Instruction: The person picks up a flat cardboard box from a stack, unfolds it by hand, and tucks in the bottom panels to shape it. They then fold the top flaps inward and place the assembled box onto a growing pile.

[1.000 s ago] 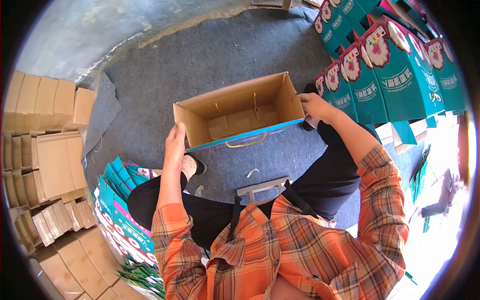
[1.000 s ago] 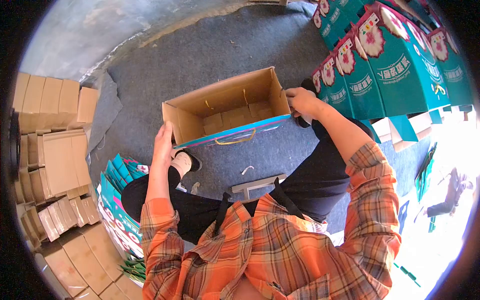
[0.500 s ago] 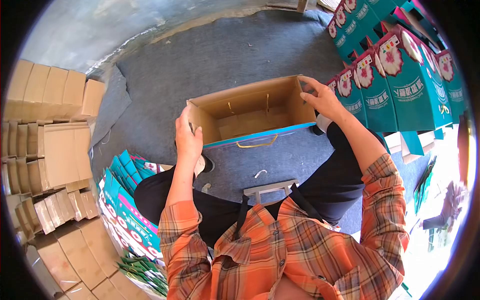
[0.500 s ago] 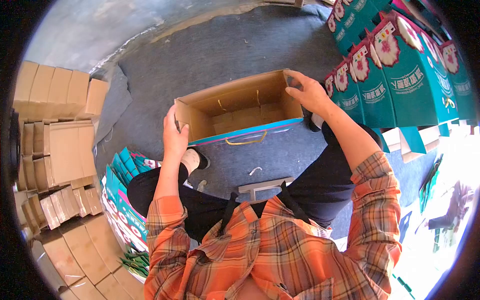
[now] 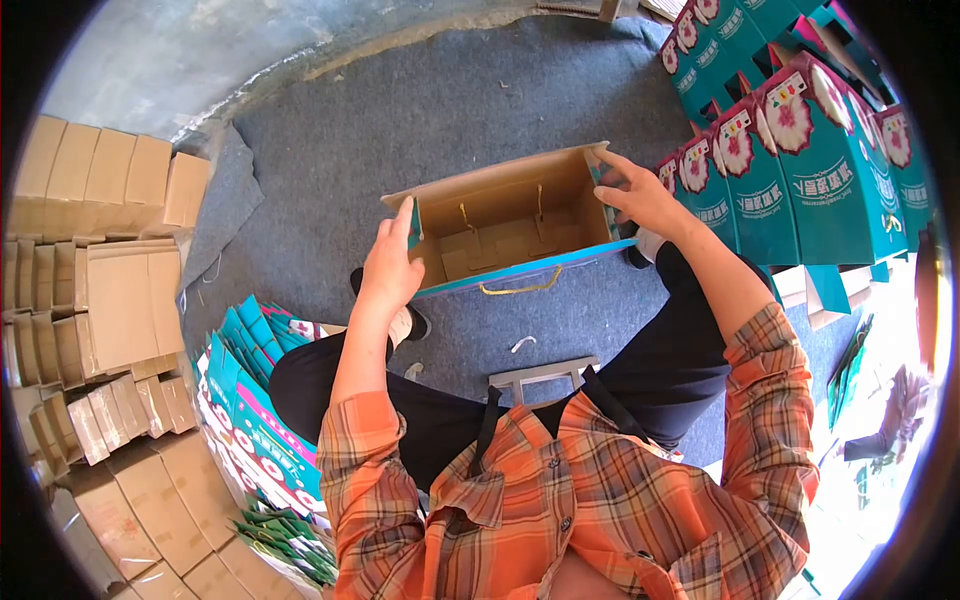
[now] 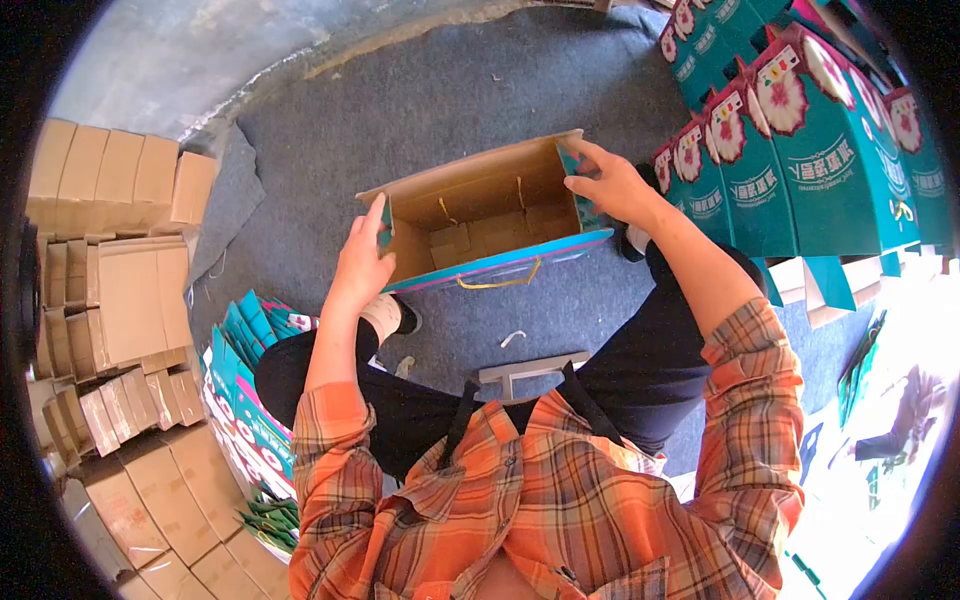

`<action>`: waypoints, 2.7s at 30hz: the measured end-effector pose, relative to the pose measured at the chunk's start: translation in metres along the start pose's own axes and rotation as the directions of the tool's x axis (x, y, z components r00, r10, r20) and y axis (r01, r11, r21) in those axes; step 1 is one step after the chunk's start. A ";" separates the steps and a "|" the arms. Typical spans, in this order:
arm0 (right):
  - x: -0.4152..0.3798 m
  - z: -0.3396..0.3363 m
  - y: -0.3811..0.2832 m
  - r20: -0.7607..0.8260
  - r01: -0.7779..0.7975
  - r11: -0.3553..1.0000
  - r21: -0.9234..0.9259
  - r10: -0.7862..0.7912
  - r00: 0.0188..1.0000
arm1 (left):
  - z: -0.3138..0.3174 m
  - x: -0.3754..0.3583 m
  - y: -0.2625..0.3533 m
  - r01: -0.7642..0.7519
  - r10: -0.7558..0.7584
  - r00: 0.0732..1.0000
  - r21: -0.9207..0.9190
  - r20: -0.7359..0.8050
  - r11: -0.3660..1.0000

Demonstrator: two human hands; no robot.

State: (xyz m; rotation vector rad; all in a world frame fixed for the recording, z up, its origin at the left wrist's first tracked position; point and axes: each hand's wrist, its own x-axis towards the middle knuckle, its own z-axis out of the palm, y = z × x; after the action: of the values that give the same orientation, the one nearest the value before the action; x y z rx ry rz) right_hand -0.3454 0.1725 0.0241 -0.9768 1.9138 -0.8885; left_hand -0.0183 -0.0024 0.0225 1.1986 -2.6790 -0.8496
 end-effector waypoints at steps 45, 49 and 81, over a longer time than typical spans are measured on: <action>-0.031 0.024 0.010 0.060 0.319 0.428 -0.845 -0.517 0.854 | 0.027 0.018 -0.015 -0.041 0.042 0.998 -0.030 0.054 0.999; -0.029 0.028 0.015 0.168 0.353 0.289 -0.890 -0.511 0.843 | 0.034 0.011 -0.007 -0.060 0.061 0.998 0.044 -0.025 0.997; -0.022 0.056 0.010 0.268 0.327 0.269 -0.906 -0.231 0.935 | 0.067 -0.017 0.003 -0.309 0.325 0.946 0.303 -0.002 0.902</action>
State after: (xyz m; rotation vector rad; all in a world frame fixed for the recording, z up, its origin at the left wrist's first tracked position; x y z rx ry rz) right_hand -0.2908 0.1833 -0.0015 -2.0650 2.1762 0.3150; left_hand -0.0278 0.0413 -0.0297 0.7712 -2.9166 -0.3688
